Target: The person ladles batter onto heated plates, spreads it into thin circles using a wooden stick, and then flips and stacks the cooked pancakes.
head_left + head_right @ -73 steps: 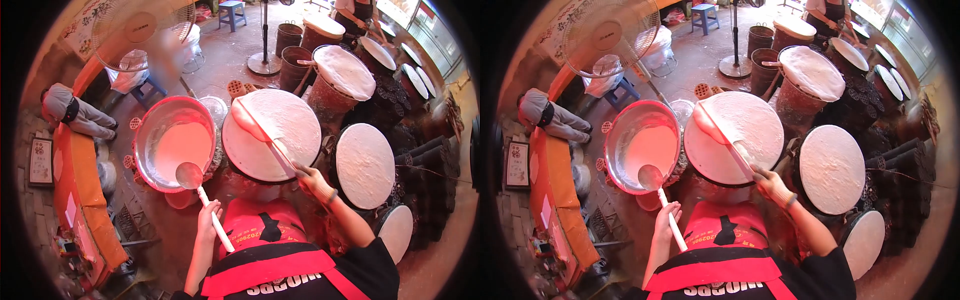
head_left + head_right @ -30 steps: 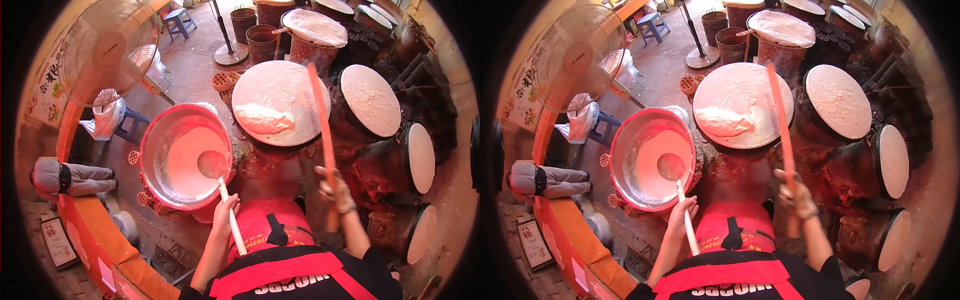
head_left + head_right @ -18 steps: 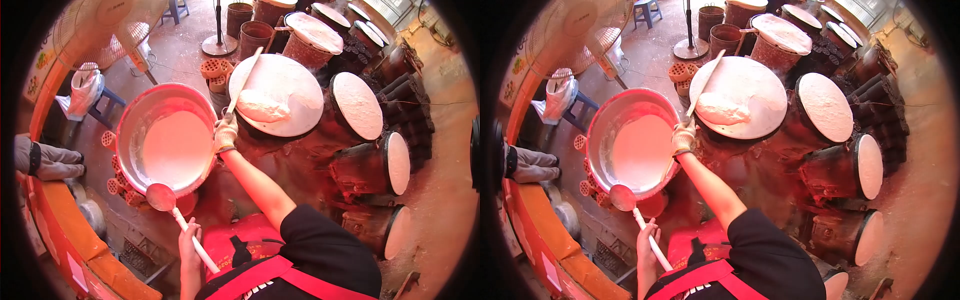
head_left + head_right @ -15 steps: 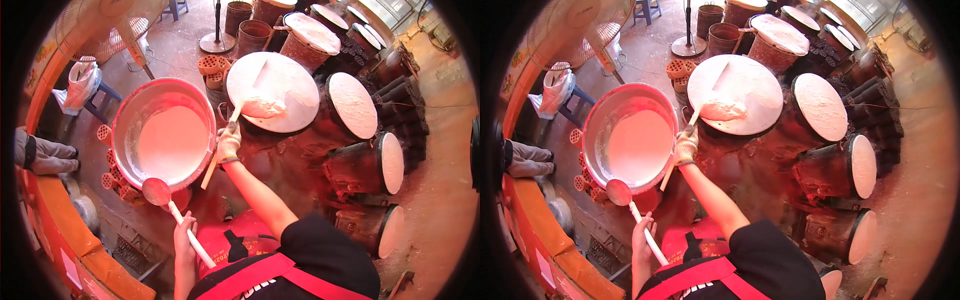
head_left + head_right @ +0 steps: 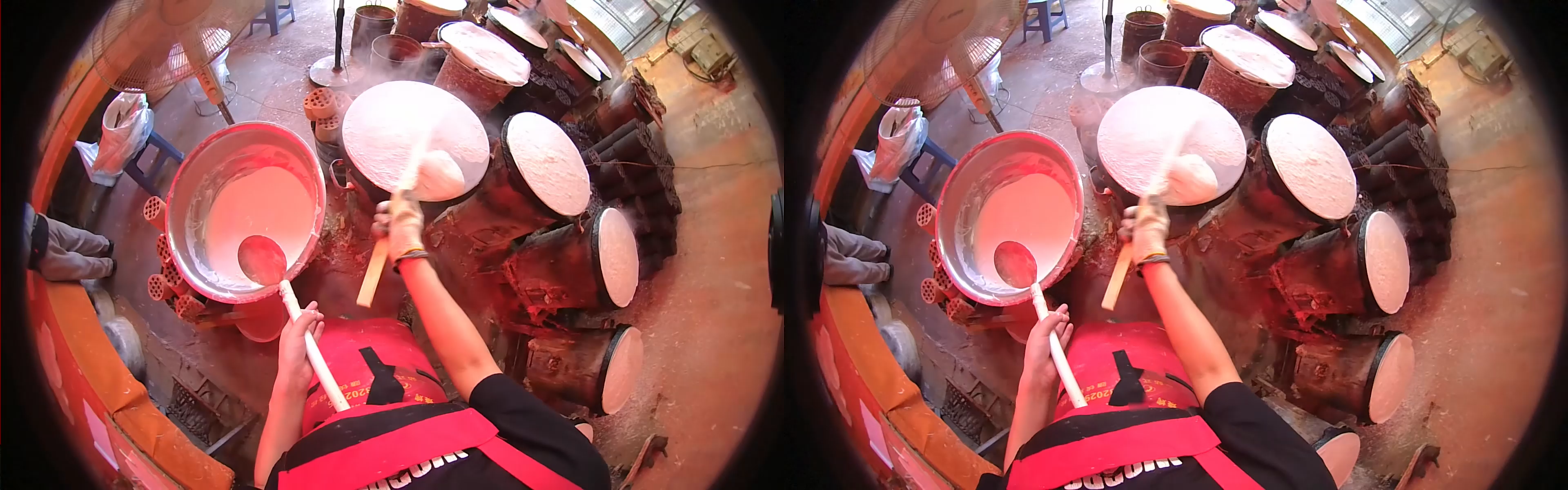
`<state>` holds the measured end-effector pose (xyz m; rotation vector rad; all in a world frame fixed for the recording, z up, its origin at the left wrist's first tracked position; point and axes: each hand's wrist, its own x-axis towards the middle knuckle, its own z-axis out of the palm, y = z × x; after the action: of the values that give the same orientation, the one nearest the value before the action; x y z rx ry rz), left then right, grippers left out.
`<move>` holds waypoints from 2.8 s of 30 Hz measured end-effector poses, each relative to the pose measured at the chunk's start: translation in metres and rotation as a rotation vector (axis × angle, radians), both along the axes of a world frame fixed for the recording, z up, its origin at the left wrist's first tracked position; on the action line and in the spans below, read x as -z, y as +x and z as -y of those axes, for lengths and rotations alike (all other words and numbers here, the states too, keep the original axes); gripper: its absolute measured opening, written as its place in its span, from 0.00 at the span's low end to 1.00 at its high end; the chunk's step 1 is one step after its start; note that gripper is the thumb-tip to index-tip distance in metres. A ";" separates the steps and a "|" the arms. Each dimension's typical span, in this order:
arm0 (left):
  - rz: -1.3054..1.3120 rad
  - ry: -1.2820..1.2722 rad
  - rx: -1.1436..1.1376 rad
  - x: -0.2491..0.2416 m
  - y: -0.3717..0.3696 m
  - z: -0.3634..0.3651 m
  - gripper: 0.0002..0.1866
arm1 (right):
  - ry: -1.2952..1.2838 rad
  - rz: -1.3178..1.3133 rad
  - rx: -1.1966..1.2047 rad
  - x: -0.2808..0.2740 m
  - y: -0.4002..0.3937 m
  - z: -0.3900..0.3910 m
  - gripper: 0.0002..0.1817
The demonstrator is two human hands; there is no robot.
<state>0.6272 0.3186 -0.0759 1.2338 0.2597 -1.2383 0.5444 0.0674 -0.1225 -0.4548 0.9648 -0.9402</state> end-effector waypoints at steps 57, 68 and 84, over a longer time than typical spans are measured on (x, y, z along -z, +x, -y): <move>0.030 -0.104 0.352 -0.029 -0.081 0.185 0.05 | -0.243 -0.508 -0.383 -0.019 -0.204 0.072 0.21; 0.183 0.101 0.382 0.030 -0.093 0.283 0.08 | -0.119 -0.333 -0.213 0.009 -0.177 0.016 0.24; -0.307 0.028 0.574 -0.068 0.020 0.184 0.04 | -0.402 -0.600 -0.458 0.012 -0.178 -0.066 0.22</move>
<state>0.6474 0.1348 -0.0083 1.1771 0.1471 -1.9312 0.3661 0.1337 -0.1344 -1.2931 1.1351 -0.5763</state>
